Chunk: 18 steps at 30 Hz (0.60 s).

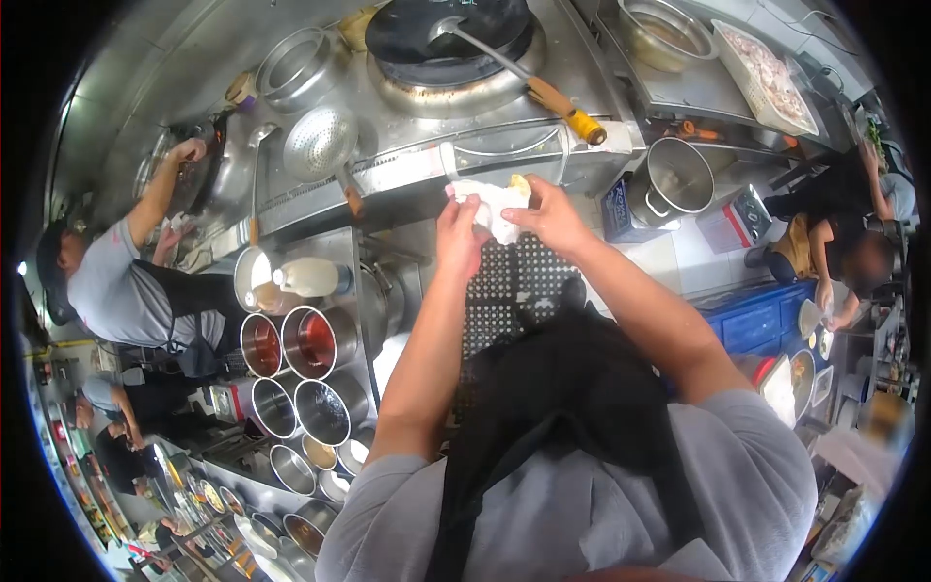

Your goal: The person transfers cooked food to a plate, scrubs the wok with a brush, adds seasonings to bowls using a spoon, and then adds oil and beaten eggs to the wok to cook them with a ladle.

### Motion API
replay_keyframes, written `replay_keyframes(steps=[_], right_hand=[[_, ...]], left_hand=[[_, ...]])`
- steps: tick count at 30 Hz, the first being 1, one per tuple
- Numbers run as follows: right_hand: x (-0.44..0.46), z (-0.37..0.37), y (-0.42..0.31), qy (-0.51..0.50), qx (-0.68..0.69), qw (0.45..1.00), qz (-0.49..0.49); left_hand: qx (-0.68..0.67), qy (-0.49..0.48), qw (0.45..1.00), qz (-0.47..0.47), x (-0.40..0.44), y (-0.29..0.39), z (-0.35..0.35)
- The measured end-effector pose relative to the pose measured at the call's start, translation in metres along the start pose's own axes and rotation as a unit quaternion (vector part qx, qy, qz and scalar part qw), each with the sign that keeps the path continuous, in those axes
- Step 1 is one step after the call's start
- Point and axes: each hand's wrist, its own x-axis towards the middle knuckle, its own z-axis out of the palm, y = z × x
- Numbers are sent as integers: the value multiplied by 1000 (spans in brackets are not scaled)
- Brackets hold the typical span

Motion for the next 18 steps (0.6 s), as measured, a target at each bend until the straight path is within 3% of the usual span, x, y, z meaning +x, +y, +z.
replay_keyframes(steps=[3, 7, 12, 16, 18], right_hand=[[17, -31, -8, 57, 30, 998, 13], [39, -76, -23, 62, 122, 988, 64], [46, -126, -51, 34, 317, 939, 131], [60, -152, -56, 5, 385, 908, 167], [70, -155, -59, -15, 404, 900, 162]], left_hand=[[-28, 68, 997, 19, 27, -12, 16], [122, 124, 984, -20, 38, 1, 55], [133, 78, 988, 15, 52, -8, 115], [260, -67, 963, -15, 53, 9, 134], [252, -109, 961, -36, 70, -3, 112]])
